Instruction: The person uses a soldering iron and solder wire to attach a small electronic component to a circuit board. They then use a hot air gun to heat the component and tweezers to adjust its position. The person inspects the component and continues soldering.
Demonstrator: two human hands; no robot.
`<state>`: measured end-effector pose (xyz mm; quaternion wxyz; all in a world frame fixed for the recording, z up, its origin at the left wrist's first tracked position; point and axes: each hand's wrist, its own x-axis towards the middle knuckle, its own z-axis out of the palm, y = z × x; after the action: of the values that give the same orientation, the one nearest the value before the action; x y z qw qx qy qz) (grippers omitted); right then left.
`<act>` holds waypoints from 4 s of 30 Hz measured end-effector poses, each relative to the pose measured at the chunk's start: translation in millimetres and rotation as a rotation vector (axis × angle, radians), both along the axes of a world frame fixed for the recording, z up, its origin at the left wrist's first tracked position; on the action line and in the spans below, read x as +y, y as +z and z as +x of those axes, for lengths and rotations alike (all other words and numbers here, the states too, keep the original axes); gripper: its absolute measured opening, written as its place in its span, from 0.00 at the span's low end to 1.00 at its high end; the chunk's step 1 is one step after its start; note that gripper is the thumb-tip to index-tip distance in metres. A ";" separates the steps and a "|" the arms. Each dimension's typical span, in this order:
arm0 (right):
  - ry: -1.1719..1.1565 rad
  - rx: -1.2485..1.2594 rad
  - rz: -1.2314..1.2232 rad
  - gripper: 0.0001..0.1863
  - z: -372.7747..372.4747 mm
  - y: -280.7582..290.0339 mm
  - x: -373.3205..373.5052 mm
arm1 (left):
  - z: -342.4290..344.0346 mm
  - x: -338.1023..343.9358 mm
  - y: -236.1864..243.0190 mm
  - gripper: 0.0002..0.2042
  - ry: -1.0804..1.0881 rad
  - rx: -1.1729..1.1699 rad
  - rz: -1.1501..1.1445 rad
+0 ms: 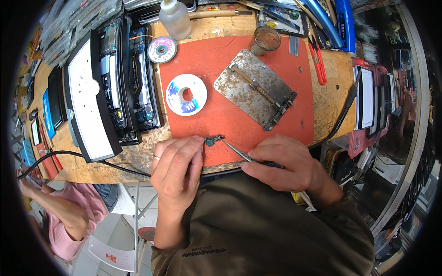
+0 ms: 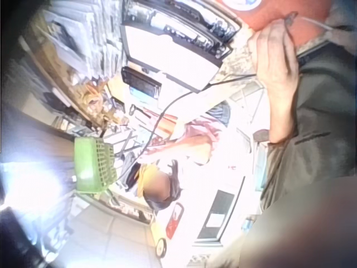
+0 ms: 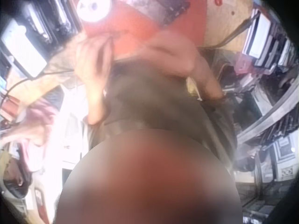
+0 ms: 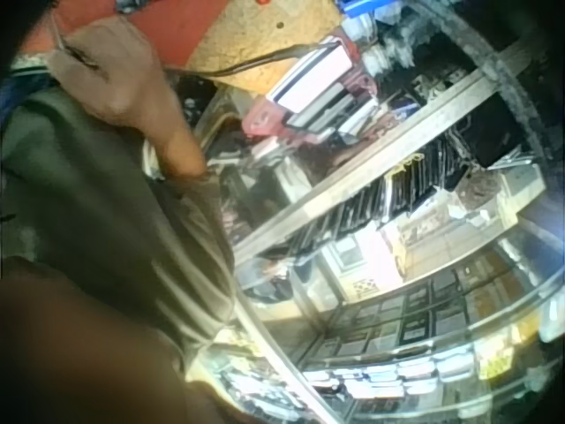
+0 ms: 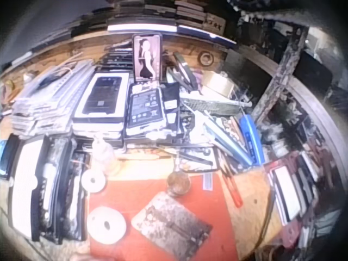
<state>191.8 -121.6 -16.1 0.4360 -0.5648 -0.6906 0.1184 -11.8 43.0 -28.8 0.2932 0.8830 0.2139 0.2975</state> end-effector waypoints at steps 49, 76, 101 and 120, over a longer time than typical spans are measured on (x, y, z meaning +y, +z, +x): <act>0.065 -0.141 -0.028 0.13 3.6 0.9 -2.3 | -0.1 -0.4 -0.1 0.18 0.008 0.000 0.008; -0.095 -0.138 0.059 0.16 11.5 9.0 -18.4 | -2.8 -2.0 -2.6 0.16 0.008 -0.007 -0.002; -0.755 -0.380 0.002 0.06 78.1 92.0 68.8 | -142.4 13.3 -0.8 0.11 0.495 -0.305 0.060; -0.699 0.793 -0.240 0.11 165.3 20.0 127.8 | -188.4 10.8 -10.3 0.10 0.633 -0.323 0.027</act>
<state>357.1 6.2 3.9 0.6091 -0.7185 -0.2259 0.2485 -200.1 53.7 -39.1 0.2046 0.7183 0.4238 0.5124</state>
